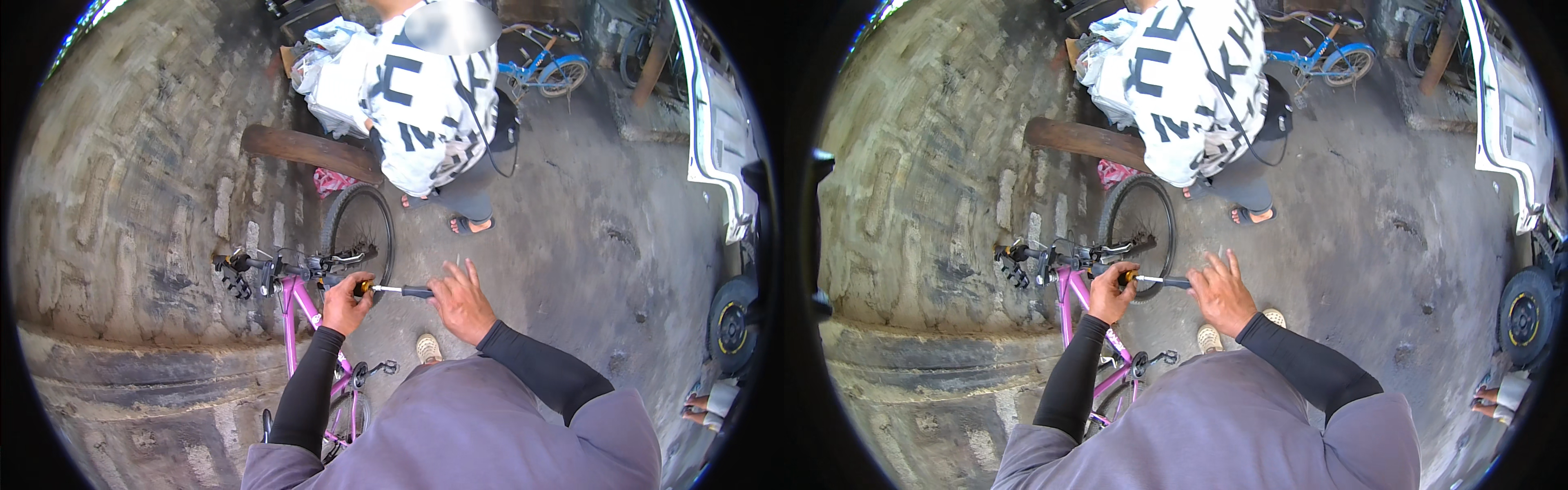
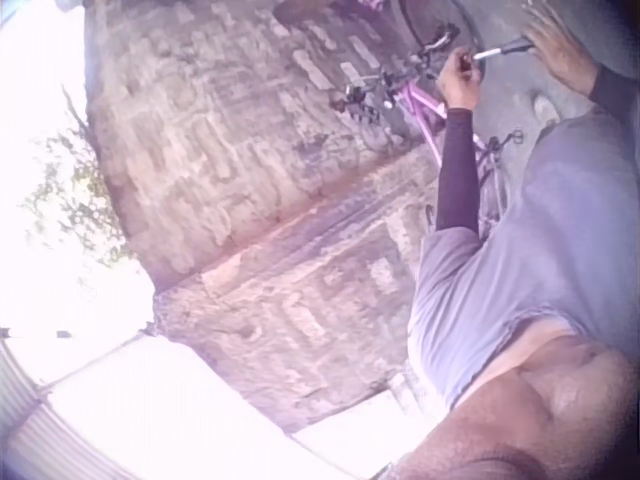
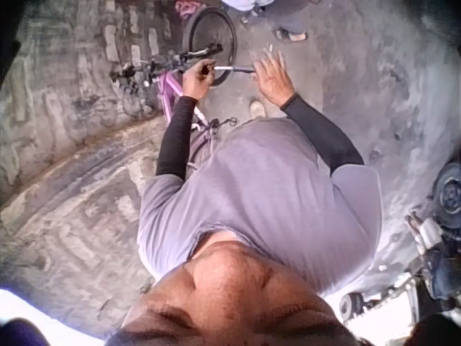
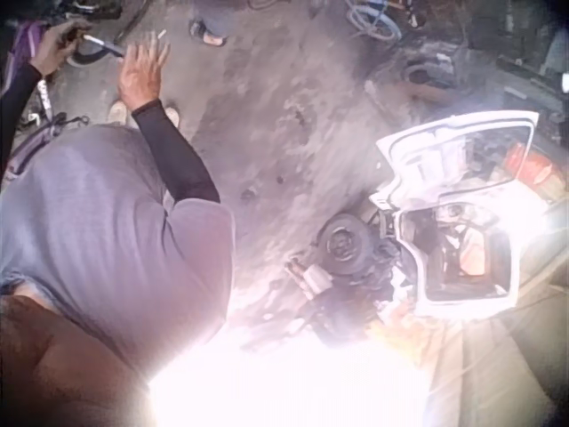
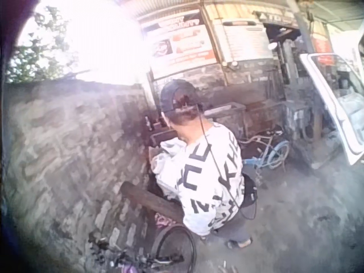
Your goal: The person uses a screwdriver to adjust the handlebar stem and brake components on a purple bicycle. They tighten bolts and reposition the handlebars while another person stands nearby observing.
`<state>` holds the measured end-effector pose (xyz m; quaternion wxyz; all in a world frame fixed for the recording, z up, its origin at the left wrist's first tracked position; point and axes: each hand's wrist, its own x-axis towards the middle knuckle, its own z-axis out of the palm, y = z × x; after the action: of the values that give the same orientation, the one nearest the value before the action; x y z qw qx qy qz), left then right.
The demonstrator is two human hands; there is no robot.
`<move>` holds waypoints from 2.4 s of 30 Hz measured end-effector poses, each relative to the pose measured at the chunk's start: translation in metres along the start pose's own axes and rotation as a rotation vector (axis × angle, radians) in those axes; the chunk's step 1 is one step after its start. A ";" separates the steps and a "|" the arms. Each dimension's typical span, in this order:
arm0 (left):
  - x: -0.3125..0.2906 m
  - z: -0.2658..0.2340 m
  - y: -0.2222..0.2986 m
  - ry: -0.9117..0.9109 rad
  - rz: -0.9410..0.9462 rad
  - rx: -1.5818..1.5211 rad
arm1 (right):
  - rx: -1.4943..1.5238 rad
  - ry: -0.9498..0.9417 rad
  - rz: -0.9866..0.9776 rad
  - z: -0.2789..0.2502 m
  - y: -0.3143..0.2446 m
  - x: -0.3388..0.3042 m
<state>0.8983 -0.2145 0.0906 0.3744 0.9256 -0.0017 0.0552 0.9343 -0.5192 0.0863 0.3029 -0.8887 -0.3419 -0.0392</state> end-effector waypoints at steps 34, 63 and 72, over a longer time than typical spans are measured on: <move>-0.002 0.001 0.019 0.074 -0.062 -0.051 | 0.256 -0.815 0.088 0.016 0.017 0.108; 0.038 -0.025 0.011 -0.234 0.564 0.309 | -0.100 0.203 0.008 -0.044 -0.007 0.015; 0.044 -0.031 0.013 -0.325 0.525 0.321 | 0.788 -0.235 0.594 -0.012 -0.009 0.009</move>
<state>0.9381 -0.2006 0.1263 0.1917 0.9375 -0.2905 0.0010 0.9377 -0.5156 0.1032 0.5727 -0.7642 -0.0951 0.2810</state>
